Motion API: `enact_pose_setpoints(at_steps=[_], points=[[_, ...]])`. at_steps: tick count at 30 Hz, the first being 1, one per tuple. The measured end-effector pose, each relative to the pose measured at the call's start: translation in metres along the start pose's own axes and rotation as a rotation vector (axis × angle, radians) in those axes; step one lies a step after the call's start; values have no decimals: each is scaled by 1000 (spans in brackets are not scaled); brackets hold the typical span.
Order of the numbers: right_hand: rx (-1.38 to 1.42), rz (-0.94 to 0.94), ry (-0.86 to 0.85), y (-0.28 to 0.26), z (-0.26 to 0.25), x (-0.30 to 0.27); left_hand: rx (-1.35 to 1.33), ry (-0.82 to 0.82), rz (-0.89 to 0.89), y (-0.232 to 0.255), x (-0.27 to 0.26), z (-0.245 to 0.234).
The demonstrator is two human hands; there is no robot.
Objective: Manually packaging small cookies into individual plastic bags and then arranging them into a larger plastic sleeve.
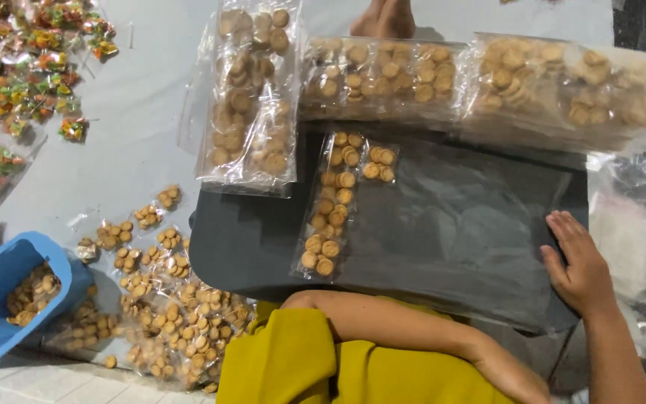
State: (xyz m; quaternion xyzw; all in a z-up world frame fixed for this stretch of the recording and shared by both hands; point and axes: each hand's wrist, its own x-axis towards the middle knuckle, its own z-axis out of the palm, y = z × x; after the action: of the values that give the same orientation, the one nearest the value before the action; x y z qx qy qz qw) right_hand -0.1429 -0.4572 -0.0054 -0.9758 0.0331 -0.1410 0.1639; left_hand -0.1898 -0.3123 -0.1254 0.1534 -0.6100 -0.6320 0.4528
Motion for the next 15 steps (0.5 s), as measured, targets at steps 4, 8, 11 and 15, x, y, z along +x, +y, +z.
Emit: enact_pose_setpoints(at_steps=[4, 8, 11, 15], points=[[-11, -25, 21, -9, -4, 0, -56, 299, -422, 152, -27, 20], [-8, -37, 30, -6, -1, 2, 178, 143, -180, 61, -10, 14], [-44, -4, 4, -7, -1, -2, 643, -77, -75, 6, 0, 17], [-41, -2, 11, -9, 0, 1, 283, -141, -83, 9, -9, 12]])
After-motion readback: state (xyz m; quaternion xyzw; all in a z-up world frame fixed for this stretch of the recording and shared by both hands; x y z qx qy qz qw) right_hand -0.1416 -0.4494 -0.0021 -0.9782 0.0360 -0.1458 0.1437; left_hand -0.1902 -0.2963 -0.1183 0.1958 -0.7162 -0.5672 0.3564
